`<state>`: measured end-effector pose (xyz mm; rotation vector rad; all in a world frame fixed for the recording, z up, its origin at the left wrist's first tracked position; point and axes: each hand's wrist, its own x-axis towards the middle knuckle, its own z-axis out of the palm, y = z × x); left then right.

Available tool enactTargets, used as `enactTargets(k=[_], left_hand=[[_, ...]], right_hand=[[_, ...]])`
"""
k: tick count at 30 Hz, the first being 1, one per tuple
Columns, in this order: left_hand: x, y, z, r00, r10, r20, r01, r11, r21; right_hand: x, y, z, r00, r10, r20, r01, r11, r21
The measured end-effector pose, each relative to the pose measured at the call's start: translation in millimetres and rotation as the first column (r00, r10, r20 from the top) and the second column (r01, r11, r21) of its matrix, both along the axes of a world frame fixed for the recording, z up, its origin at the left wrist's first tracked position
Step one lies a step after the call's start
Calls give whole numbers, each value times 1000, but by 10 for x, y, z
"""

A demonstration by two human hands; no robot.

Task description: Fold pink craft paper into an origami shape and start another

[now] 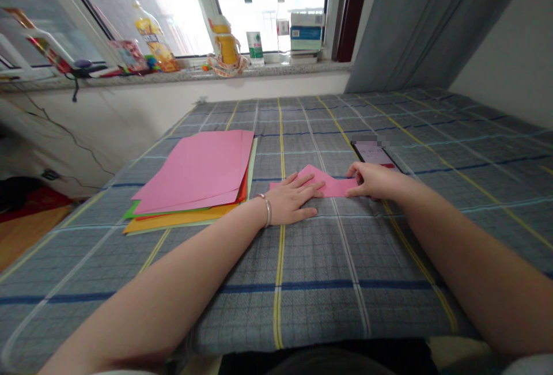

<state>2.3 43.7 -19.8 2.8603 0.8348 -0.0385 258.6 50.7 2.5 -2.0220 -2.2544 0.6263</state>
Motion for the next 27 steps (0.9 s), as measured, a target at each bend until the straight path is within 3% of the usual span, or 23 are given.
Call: enactTargets(k=[7,13,15,17,19,20,24,27], left_hand=[[-3,4,-9,1000,-1,10,1,1000,-2],[4,1,5,1000,12,8,-12,1000,-22],[3,-1,7,1000,19,18,-18,999,-26],[0,-2,9,999,22,27,-22,999,-31],[-6,1,10,999,34,41,-33,999,-42],[-8,4,10,998,44,53,-42,998,-48],[-6,27,-11,987,101,122,-96,994,-47],[15,42,-38,976,156,154,-153,988,-32]], right_hand=[[19,-50,52,989,-145,25,147,972,-181],[122,-25,70,992,-126,20,127,966,-225],[157,-1,96,996,-93,8,93,984,-153],[139,0,133,998,-62,-10,62,996,65],[43,-35,160,998,-17,-64,36,950,311],[-30,-65,162,995,45,-94,-7,930,368],[-351,-179,53,929,344,-137,-272,884,380],[-487,-183,-89,920,378,-104,-320,877,359]])
